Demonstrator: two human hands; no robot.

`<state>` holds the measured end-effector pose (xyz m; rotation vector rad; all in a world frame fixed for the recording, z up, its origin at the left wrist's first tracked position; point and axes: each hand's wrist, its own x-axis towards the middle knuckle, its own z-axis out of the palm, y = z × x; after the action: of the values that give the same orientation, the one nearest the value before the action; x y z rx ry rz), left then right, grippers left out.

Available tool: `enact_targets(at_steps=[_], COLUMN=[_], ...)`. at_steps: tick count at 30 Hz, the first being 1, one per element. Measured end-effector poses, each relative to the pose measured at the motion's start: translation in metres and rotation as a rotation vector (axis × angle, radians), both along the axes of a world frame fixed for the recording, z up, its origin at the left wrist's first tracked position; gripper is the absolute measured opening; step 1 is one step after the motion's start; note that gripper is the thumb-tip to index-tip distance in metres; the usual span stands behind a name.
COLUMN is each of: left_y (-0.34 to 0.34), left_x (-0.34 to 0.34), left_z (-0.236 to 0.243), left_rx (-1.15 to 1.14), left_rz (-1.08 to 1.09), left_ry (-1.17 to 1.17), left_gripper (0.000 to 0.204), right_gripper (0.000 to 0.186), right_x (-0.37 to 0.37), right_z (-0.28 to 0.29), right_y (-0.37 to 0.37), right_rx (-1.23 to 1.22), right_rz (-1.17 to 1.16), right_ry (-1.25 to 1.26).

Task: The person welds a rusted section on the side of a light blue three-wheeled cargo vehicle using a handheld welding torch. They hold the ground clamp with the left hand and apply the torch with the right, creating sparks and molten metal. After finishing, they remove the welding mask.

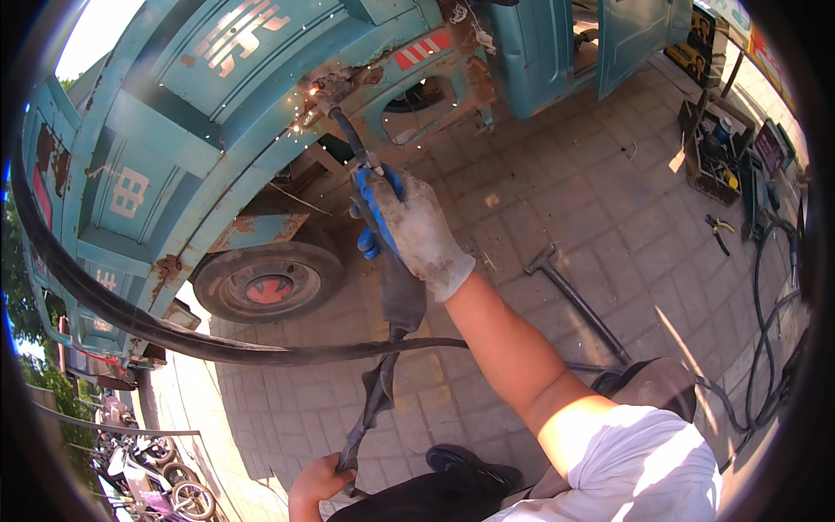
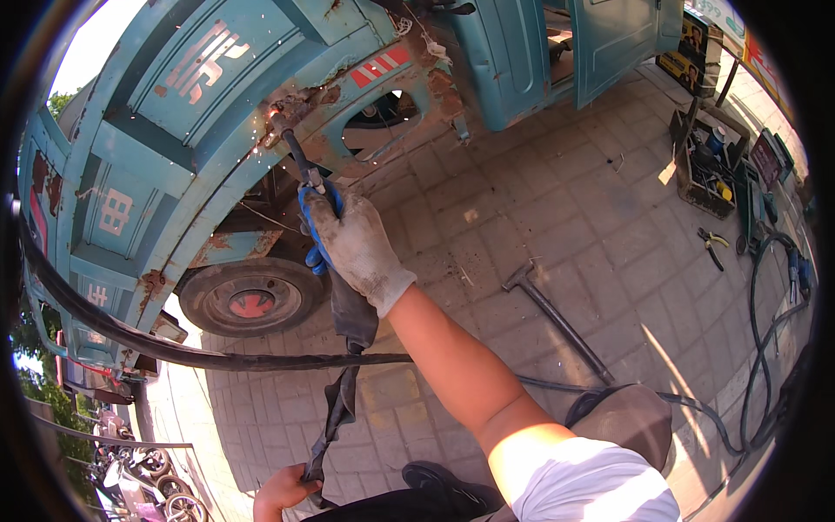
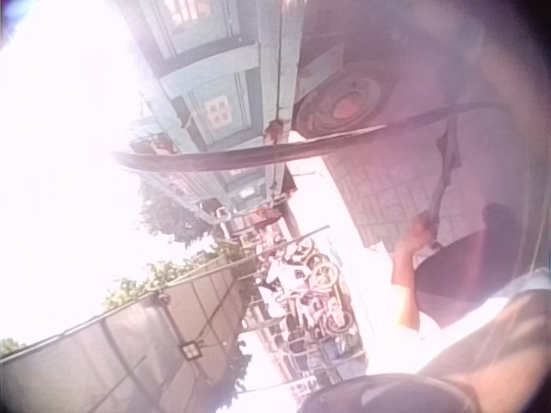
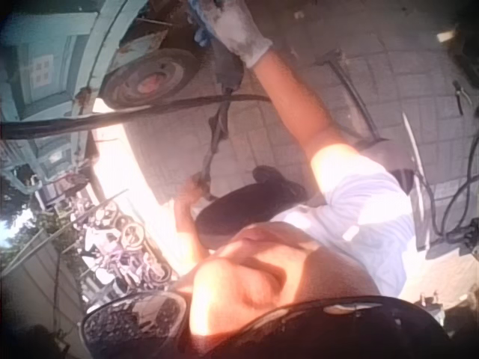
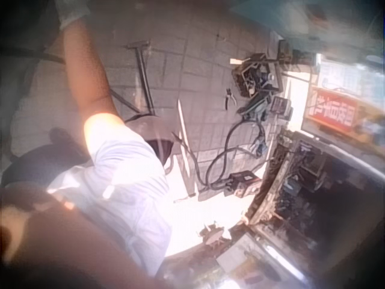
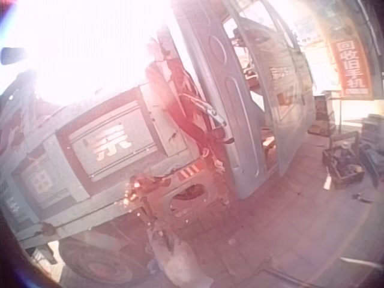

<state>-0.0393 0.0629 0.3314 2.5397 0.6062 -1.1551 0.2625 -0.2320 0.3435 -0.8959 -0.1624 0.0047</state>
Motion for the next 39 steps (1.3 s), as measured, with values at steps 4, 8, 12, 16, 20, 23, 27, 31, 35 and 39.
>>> enact_targets(at_steps=[4, 8, 12, 16, 20, 23, 27, 31, 35, 39], left_y=[0.003, 0.0, 0.004, 0.007, 0.002, 0.001, 0.001, -0.001, 0.013, 0.008], left_x=[-0.002, 0.0, -0.001, -0.003, 0.0, 0.001, 0.0, 0.002, -0.007, -0.002], left_z=[-0.003, 0.0, -0.002, -0.005, -0.002, -0.001, -0.001, 0.001, -0.012, -0.006], left_rx=[0.021, 0.002, 0.008, -0.015, -0.003, 0.022, 0.018, 0.018, -0.041, 0.002], left_rz=[-0.033, -0.029, -0.013, -0.009, 0.003, 0.007, 0.006, 0.009, 0.016, -0.007], left_ry=[-0.021, -0.025, -0.002, -0.008, 0.013, 0.032, 0.023, 0.03, -0.015, 0.016], left_gripper=[0.033, 0.033, 0.033, 0.033, 0.033, 0.033, 0.033, 0.034, 0.033, 0.032], right_gripper=[0.042, 0.042, 0.044, 0.048, 0.05, 0.051, 0.051, 0.052, 0.05, 0.046], right_x=[-0.002, 0.002, 0.001, -0.002, 0.001, 0.001, 0.002, 0.003, 0.004, 0.003], right_z=[0.003, -0.002, -0.007, -0.003, -0.006, -0.004, -0.004, -0.003, -0.004, -0.002], right_y=[-0.004, -0.003, 0.0, -0.007, -0.003, -0.003, -0.002, -0.001, 0.001, 0.002], right_rx=[-0.032, -0.034, 0.055, 0.022, 0.039, 0.053, 0.061, 0.065, 0.071, 0.041], right_rz=[0.033, 0.029, 0.019, 0.062, 0.037, 0.032, 0.042, 0.039, 0.015, 0.011], right_ry=[-0.011, -0.029, -0.011, 0.05, 0.015, -0.016, -0.013, -0.026, -0.049, -0.037])
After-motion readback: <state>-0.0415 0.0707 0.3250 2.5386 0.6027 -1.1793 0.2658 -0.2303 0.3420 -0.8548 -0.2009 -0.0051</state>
